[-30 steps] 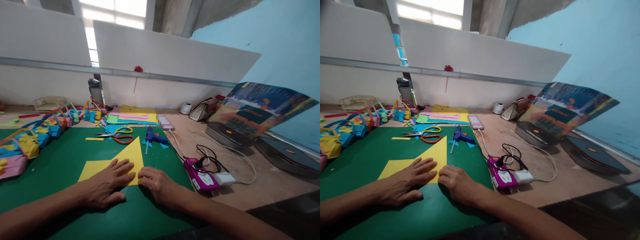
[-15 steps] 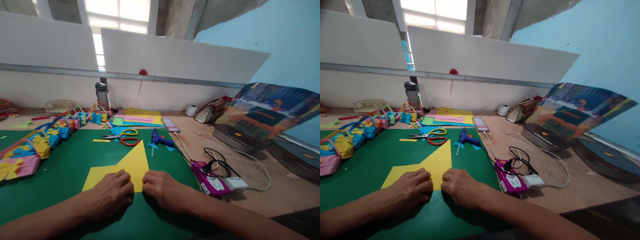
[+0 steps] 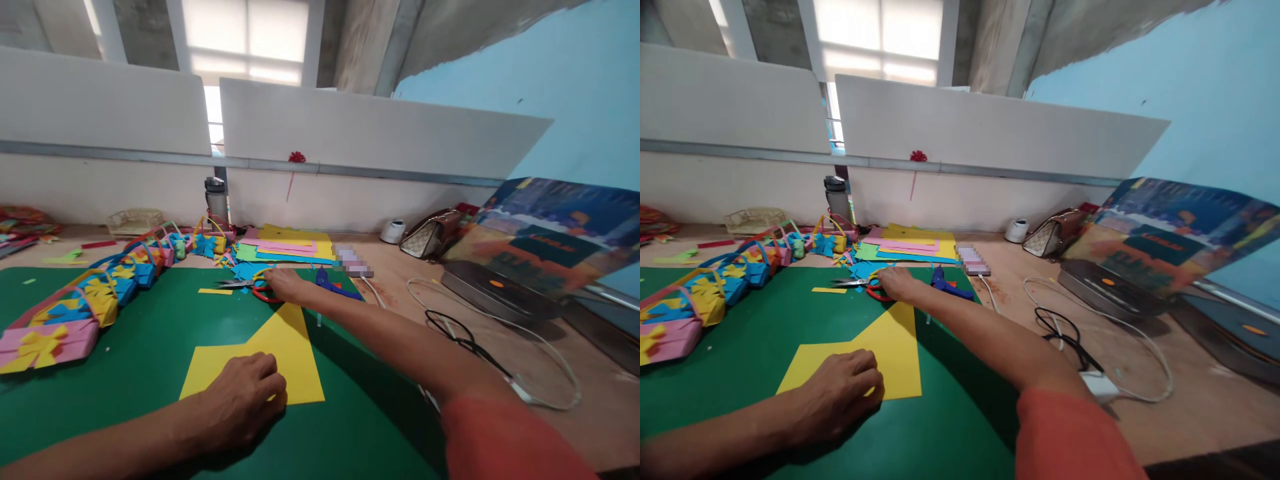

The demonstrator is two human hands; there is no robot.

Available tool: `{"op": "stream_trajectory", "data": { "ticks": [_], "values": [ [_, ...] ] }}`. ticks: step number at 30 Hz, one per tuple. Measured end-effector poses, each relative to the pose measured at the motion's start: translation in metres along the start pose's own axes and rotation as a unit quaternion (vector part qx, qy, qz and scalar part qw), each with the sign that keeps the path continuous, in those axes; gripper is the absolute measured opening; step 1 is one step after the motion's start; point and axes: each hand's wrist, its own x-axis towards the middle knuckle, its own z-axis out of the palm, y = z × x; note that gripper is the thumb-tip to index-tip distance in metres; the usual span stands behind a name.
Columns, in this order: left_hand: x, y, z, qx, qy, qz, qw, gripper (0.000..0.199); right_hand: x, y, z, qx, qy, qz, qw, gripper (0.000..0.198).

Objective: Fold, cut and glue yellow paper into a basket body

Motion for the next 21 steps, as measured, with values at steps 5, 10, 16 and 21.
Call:
{"op": "stream_trajectory", "data": {
  "ticks": [5,10,16,21],
  "values": [
    [0.004,-0.003,0.002,0.008,0.020,-0.013,1.000,0.017,0.026,0.013,0.010,-0.007,0.011,-0.020,1.000,0.033],
    [0.009,-0.004,-0.001,-0.018,0.032,-0.029,0.999,0.020,0.037,0.019,0.011,-0.002,0.013,-0.038,0.999,0.033],
    [0.010,-0.005,0.001,-0.110,0.049,-0.049,0.992,0.022,0.025,0.019,-0.009,0.014,0.083,-0.051,0.995,0.033],
    [0.010,-0.007,-0.005,-0.258,0.105,-0.112,0.954,0.022,-0.019,0.012,-0.025,0.036,0.197,-0.018,0.980,0.044]
  ]
}}
